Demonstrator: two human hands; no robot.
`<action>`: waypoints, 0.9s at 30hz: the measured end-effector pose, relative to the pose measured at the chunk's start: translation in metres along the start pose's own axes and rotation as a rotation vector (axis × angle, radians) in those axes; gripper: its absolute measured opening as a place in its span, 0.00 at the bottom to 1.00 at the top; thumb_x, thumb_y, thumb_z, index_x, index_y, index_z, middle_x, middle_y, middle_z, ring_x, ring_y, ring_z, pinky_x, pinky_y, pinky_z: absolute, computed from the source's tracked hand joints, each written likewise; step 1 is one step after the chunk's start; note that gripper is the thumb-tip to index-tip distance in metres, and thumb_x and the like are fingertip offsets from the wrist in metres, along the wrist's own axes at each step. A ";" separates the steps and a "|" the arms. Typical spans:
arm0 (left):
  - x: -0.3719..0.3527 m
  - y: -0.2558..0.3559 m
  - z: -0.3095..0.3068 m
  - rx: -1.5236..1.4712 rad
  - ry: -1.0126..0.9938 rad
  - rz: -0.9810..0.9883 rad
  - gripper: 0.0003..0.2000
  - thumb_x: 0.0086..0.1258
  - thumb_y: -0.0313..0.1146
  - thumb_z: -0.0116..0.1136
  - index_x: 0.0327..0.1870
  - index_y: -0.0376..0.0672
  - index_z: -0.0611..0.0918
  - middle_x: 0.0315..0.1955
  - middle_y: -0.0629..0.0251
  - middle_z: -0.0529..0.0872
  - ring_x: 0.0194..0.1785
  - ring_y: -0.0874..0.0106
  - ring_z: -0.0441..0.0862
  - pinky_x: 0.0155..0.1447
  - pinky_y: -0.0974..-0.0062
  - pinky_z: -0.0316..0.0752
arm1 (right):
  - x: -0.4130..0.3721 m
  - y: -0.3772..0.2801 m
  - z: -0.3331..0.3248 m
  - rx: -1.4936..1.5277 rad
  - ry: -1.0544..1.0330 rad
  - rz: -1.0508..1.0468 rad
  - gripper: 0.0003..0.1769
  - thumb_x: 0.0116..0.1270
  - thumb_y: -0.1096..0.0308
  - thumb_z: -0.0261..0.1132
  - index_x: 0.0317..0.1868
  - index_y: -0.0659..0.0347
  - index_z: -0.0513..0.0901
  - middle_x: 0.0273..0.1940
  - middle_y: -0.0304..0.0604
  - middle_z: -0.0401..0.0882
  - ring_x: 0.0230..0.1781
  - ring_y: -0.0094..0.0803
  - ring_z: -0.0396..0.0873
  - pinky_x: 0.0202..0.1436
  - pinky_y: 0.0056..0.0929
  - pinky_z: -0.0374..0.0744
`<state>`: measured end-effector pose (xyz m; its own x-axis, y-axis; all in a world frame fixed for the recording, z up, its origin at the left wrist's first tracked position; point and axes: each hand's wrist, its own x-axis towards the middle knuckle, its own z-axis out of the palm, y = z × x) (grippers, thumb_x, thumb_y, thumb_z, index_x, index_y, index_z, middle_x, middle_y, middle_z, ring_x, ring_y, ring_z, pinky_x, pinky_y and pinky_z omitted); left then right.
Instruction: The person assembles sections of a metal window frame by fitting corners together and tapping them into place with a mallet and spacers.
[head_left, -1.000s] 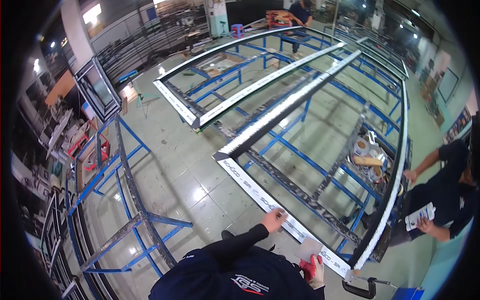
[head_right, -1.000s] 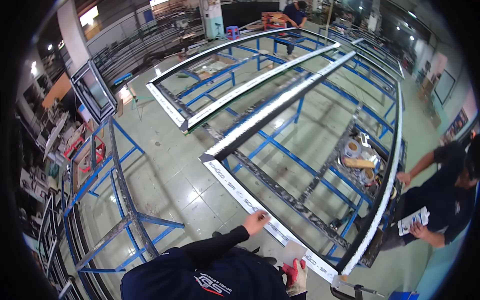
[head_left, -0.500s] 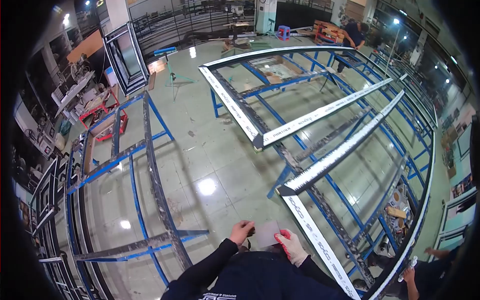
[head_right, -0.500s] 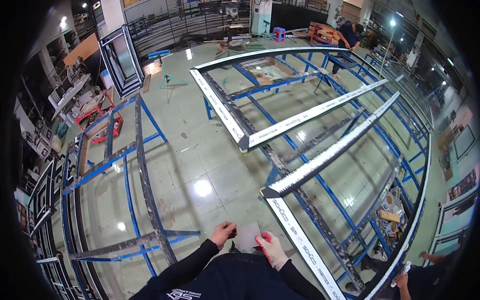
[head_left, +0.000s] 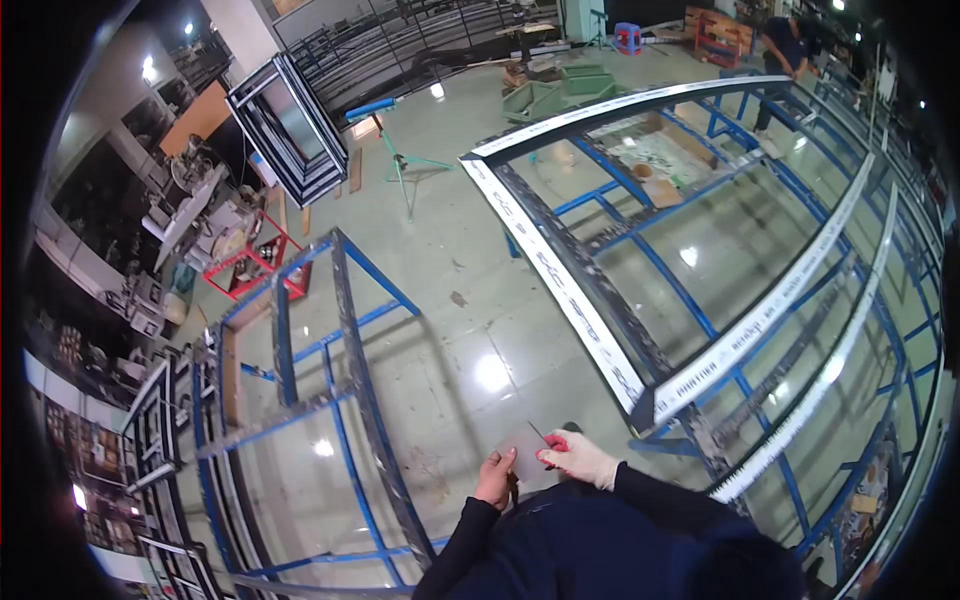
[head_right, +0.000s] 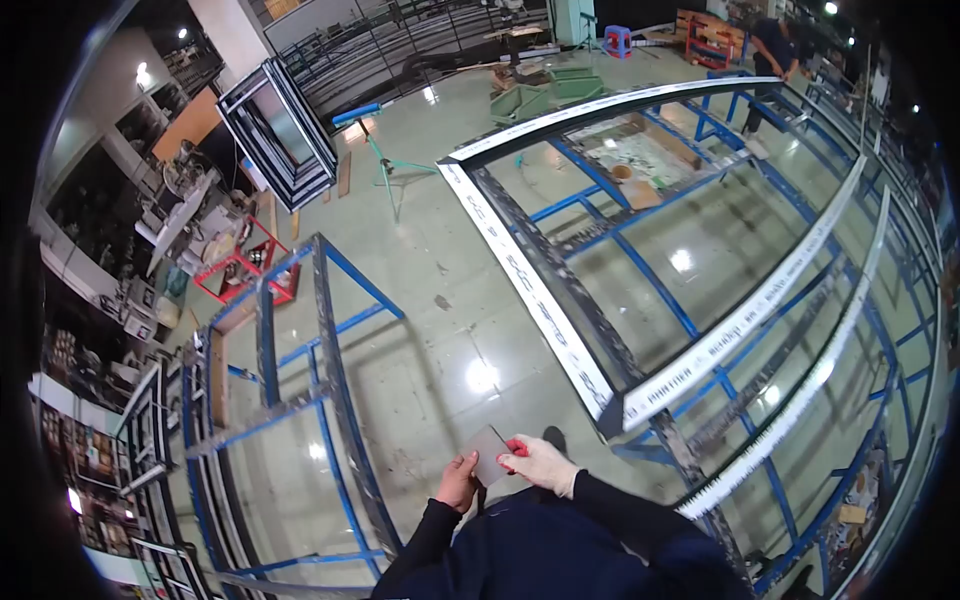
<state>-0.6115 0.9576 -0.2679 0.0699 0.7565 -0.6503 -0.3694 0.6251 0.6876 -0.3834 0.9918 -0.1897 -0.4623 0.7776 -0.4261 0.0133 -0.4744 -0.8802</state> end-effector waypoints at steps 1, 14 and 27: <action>0.019 0.019 -0.008 -0.030 0.032 0.034 0.13 0.78 0.44 0.61 0.52 0.46 0.78 0.29 0.76 0.74 0.30 0.79 0.71 0.43 0.74 0.76 | 0.025 -0.033 -0.006 -0.081 -0.035 0.020 0.25 0.74 0.61 0.67 0.61 0.72 0.76 0.44 0.44 0.86 0.42 0.26 0.84 0.44 0.27 0.82; 0.310 0.358 -0.080 -0.297 0.284 0.129 0.07 0.79 0.32 0.50 0.52 0.46 0.77 0.42 0.68 0.83 0.44 0.73 0.81 0.47 0.72 0.78 | 0.448 -0.265 -0.024 -0.210 -0.035 0.098 0.25 0.73 0.58 0.68 0.59 0.71 0.79 0.41 0.44 0.86 0.38 0.25 0.83 0.41 0.26 0.81; 0.678 0.704 0.010 0.158 -0.116 -0.020 0.04 0.81 0.36 0.51 0.46 0.48 0.77 0.38 0.69 0.85 0.42 0.74 0.83 0.51 0.69 0.78 | 0.722 -0.426 -0.153 0.306 0.489 -0.262 0.20 0.76 0.63 0.66 0.59 0.71 0.78 0.47 0.42 0.84 0.46 0.25 0.81 0.50 0.29 0.82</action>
<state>-0.8147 1.9127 -0.2219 0.1852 0.7552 -0.6288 -0.2171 0.6555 0.7233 -0.5869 1.8189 -0.1541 0.0439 0.9482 -0.3146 -0.3333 -0.2830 -0.8994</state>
